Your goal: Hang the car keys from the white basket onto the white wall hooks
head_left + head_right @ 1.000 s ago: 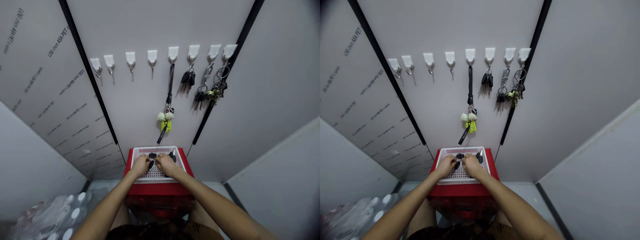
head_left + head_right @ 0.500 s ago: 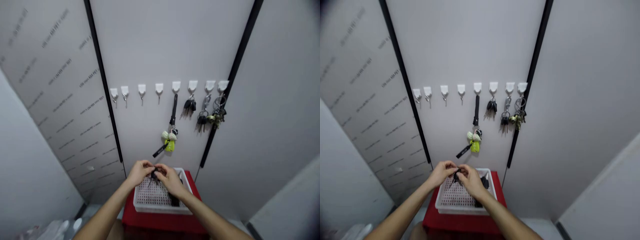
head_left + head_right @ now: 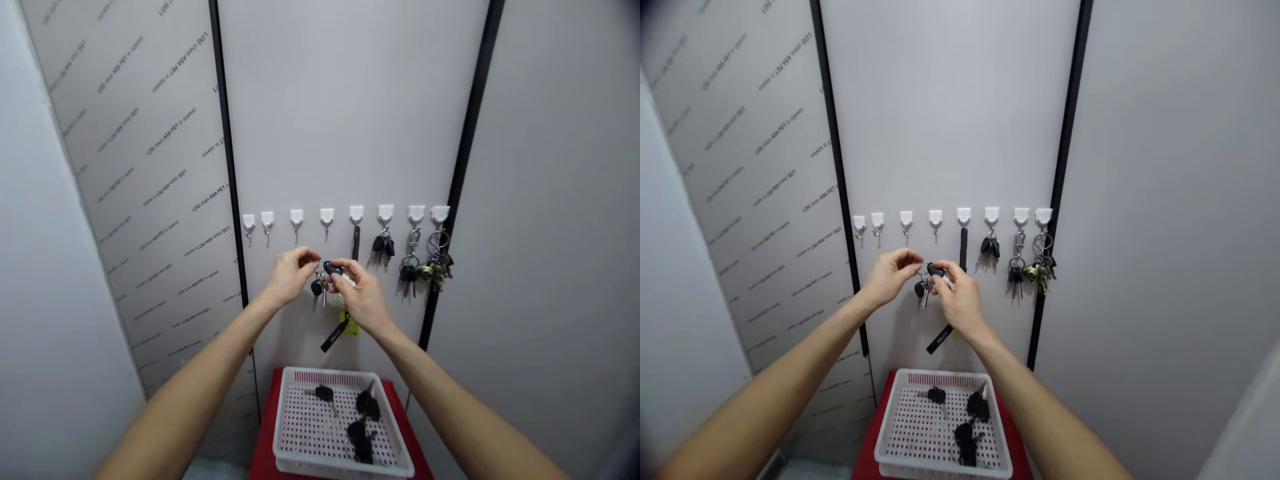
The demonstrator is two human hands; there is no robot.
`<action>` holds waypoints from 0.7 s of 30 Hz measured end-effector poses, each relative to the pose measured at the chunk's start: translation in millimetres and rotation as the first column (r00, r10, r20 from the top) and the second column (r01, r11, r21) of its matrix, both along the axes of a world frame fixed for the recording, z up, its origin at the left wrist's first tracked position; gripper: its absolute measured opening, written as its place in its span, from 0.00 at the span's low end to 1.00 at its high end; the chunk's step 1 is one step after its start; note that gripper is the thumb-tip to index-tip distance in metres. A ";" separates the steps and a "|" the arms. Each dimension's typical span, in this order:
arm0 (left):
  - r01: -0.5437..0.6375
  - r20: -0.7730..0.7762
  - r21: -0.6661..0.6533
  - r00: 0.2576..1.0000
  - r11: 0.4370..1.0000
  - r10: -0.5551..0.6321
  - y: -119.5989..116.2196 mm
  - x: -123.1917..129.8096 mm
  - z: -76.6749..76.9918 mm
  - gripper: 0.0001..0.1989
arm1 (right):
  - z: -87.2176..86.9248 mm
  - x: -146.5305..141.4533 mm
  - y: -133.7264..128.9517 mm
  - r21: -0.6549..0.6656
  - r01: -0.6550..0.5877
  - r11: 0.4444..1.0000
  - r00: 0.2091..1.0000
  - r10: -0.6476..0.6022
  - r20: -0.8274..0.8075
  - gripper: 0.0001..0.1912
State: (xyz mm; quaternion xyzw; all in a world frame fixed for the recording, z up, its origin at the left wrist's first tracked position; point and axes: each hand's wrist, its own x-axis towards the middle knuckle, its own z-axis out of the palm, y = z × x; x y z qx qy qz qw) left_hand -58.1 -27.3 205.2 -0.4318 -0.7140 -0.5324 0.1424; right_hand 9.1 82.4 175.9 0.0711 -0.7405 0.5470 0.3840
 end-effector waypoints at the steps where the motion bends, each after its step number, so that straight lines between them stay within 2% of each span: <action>1: -0.026 -0.051 -0.010 0.998 1.000 0.025 0.4 -2.0 3.8 0.06 | 4.9 1.9 3.6 -0.020 -0.017 1.000 1.000 0.018 0.023 0.10; 6: -0.116 -0.168 0.001 0.979 0.993 0.114 11.3 -12.3 26.1 0.07 | 21.3 1.7 17.7 -0.235 -0.051 0.971 0.996 0.068 0.065 0.08; 9: -0.166 -0.163 0.023 0.972 0.986 0.167 25.2 -20.0 39.8 0.06 | 24.6 -3.7 20.9 -0.258 -0.015 0.966 0.999 0.024 0.031 0.08; 12: -0.246 -0.191 0.032 0.950 0.969 0.247 38.8 -26.9 47.9 0.05 | 26.7 -7.9 21.5 -0.221 0.031 0.975 1.000 -0.031 0.000 0.08; 16: -0.382 -0.263 -0.006 0.892 0.924 0.367 49.6 -30.7 48.5 0.07 | 27.4 -13.9 22.4 -0.135 0.109 0.985 0.994 -0.108 0.017 0.08; 19: -0.410 -0.317 -0.064 0.873 0.910 0.371 49.9 -29.6 44.8 0.09 | 22.6 -16.8 24.4 0.004 0.165 0.986 0.984 -0.165 0.071 0.09; 21: -0.407 -0.347 -0.041 0.863 0.913 0.369 45.0 -26.9 39.2 0.09 | 15.0 -13.5 26.4 0.140 0.205 0.969 0.974 -0.216 0.069 0.10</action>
